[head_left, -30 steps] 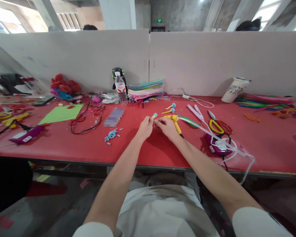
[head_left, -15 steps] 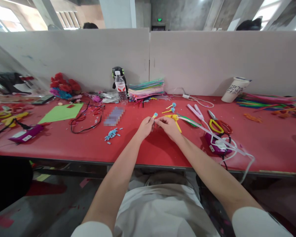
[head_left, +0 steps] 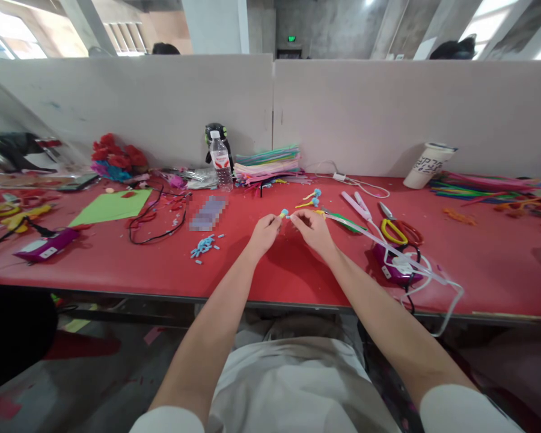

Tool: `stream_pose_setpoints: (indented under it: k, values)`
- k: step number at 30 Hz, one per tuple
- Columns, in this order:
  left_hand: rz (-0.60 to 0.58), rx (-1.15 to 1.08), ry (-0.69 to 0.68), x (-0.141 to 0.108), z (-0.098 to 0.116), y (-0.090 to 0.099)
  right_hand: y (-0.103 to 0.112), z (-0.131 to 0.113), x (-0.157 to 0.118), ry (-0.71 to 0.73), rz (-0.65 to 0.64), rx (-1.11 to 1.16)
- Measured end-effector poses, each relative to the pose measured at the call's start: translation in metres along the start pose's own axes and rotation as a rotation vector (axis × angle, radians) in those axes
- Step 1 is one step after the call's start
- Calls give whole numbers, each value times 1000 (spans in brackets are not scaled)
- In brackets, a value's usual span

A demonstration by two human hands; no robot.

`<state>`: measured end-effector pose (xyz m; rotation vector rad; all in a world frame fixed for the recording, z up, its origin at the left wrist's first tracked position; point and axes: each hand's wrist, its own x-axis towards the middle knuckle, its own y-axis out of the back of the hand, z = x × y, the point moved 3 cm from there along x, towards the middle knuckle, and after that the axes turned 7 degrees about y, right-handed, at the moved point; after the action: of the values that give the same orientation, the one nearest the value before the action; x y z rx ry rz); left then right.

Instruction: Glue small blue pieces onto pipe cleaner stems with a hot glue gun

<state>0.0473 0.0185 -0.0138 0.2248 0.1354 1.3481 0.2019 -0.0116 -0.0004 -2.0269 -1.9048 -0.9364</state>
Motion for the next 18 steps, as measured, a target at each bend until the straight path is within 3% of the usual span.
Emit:
stream_pose_setpoints:
  k: [7, 18]
  values:
    - [56, 136, -70, -2, 3, 1, 1, -3, -1, 78, 0, -105]
    - [60, 194, -106, -3, 4, 2, 0, -4, -2, 62, -10, -137]
